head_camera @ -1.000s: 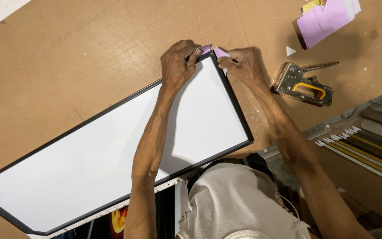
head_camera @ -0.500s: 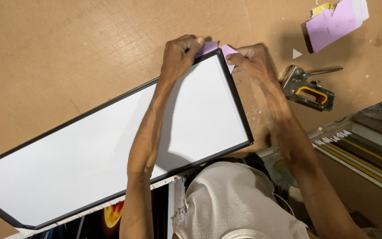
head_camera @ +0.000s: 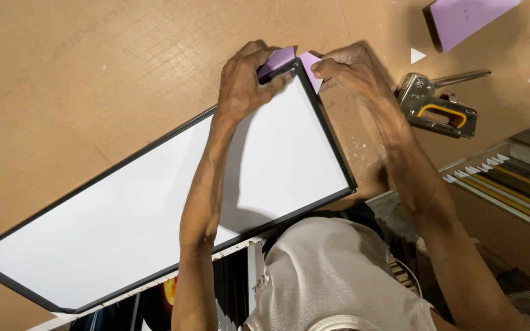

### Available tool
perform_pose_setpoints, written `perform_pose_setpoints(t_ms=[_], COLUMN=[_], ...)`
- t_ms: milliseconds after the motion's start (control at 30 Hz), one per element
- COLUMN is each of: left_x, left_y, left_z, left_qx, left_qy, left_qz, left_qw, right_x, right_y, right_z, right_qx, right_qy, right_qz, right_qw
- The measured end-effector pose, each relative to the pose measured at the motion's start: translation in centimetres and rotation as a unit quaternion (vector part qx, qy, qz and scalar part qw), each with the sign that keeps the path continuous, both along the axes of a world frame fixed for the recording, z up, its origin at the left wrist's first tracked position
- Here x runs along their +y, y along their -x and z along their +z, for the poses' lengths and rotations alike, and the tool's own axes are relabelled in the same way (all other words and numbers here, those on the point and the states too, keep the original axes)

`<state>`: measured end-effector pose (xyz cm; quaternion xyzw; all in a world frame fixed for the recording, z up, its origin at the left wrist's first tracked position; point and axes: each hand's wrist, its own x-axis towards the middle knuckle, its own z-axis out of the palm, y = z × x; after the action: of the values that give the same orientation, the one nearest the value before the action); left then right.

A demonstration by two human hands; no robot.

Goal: The person places small purple paper pieces into the corners of a picture frame and secures them with a staple gun. The person then flips the frame and stacks it with others, repeating the process with additional frames.

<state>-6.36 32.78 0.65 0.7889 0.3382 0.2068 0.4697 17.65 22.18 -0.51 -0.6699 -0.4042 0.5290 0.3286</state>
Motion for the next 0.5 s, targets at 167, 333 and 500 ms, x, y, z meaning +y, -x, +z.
perform_pose_setpoints(t_ms=[167, 333, 500], left_x=[-1.2, -1.1, -1.1], left_y=[-0.6, -0.9, -0.9], left_z=[1.0, 0.8, 0.6], left_qx=[0.025, 0.021, 0.037], left_qy=[0.025, 0.039, 0.058], left_qz=[0.051, 0.064, 0.079], left_qw=[0.998, 0.997, 0.995], right_x=[-0.2, -0.3, -0.3], right_y=[0.2, 0.7, 1.4], right_z=[-1.2, -1.4, -0.6], right_qx=[0.044, 0.019, -0.062], right_qy=[-0.019, -0.027, -0.068], right_qz=[-0.017, -0.002, 0.047], right_qw=[0.999, 0.999, 0.995])
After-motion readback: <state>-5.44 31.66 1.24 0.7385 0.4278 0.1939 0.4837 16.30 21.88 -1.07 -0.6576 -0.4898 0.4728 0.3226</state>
